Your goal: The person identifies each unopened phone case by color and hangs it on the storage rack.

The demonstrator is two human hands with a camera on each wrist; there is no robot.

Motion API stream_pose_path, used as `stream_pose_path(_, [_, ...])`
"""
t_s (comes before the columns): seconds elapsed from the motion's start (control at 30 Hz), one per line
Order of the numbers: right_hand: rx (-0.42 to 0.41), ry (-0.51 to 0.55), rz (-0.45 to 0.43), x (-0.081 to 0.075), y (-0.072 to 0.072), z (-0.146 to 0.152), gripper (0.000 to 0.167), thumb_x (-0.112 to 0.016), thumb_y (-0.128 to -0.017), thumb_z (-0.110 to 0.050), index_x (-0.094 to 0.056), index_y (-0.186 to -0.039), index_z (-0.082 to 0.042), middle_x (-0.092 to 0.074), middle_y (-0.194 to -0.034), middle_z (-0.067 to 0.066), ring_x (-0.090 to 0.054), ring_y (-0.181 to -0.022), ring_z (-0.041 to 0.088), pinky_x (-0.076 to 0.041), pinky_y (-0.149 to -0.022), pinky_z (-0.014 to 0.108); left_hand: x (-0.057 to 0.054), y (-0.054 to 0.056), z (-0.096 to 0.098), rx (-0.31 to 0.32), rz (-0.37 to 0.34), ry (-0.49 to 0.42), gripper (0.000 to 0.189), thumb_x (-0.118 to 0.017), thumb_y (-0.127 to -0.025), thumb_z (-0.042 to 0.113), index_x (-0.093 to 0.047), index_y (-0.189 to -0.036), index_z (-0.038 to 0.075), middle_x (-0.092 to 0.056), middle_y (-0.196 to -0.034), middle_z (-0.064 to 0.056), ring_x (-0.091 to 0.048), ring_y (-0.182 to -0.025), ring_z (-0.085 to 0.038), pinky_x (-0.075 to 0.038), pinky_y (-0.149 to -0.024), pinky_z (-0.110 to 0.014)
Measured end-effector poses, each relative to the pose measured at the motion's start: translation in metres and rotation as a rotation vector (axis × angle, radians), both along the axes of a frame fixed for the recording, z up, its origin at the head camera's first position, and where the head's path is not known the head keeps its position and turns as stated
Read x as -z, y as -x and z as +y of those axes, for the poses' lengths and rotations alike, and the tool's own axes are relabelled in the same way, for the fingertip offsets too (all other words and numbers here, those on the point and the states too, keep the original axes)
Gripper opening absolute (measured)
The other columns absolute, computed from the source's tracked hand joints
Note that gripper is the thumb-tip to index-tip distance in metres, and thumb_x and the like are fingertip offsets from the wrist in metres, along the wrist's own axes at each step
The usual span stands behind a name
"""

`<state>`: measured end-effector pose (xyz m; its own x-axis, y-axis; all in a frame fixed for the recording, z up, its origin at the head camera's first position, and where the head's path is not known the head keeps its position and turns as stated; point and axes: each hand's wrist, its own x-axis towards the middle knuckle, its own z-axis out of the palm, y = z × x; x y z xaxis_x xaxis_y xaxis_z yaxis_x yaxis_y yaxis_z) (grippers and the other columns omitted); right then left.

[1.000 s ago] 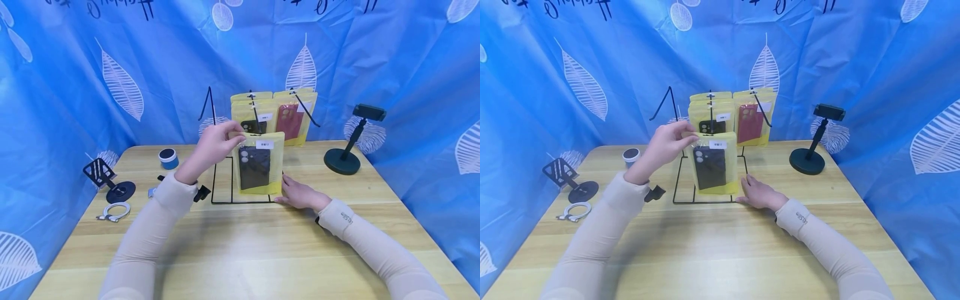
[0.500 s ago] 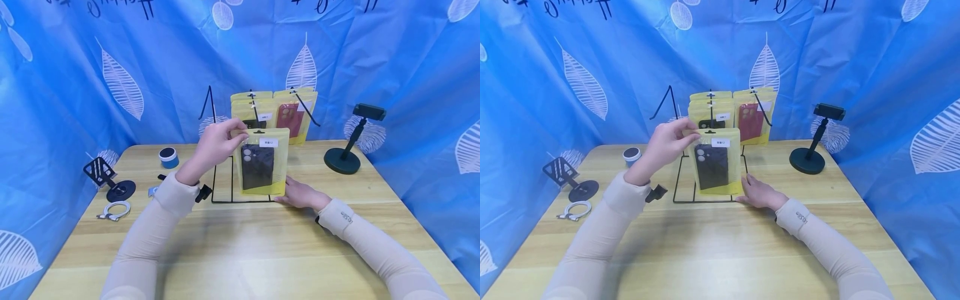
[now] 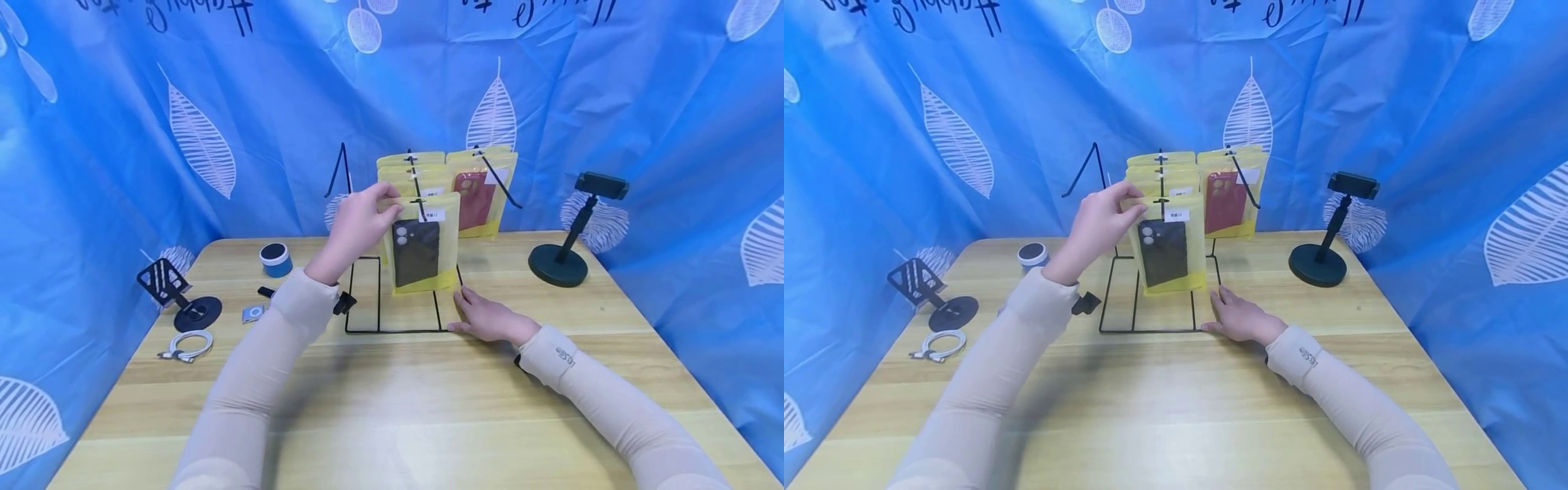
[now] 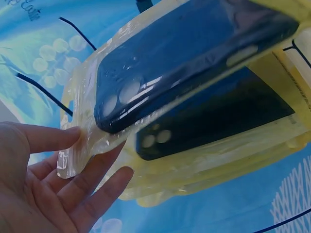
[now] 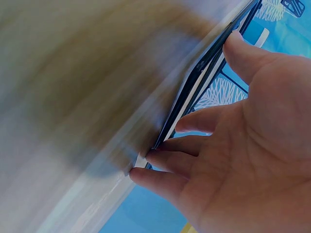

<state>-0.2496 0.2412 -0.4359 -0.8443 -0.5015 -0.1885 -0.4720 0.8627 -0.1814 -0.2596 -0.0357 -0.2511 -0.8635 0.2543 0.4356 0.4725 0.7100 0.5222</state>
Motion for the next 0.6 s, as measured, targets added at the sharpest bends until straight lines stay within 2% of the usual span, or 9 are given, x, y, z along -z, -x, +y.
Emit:
stream_pose_path(0.17, [0.019,0.015,-0.008,0.0,-0.003,-0.001,0.084,-0.052,-0.099,-0.051,-0.023,-0.154,0.006,-0.018,-0.159,0.034,-0.031,-0.144,0.047,-0.04,-0.111,0.056,0.005,0.011,0.004,-0.062,0.03,0.02,0.023,-0.061,-0.099,0.033,-0.064,-0.116,0.018,-0.072,-0.123,-0.003,-0.041,-0.045,-0.015,-0.035,-0.047,-0.029])
stream_pose_path(0.3, [0.029,0.019,-0.008,-0.001,-0.005,-0.002,0.083,-0.053,-0.099,-0.05,-0.025,-0.154,0.006,-0.019,-0.159,0.034,-0.032,-0.144,0.048,-0.04,-0.11,0.057,0.006,0.018,0.008,-0.085,0.066,0.039,0.023,-0.06,-0.1,0.032,-0.064,-0.116,0.017,-0.072,-0.122,-0.004,-0.042,-0.046,-0.015,-0.034,-0.047,-0.029])
stream_pose_path(0.6, [0.016,0.01,0.019,-0.001,-0.002,0.0,0.082,-0.052,-0.099,-0.05,-0.027,-0.153,0.007,-0.021,-0.158,0.034,-0.033,-0.143,0.047,-0.042,-0.109,0.056,0.005,0.024,0.014,-0.09,0.073,0.017,0.023,-0.058,-0.101,0.028,-0.062,-0.118,0.014,-0.069,-0.128,-0.005,-0.043,-0.048,-0.017,-0.034,-0.047,-0.028])
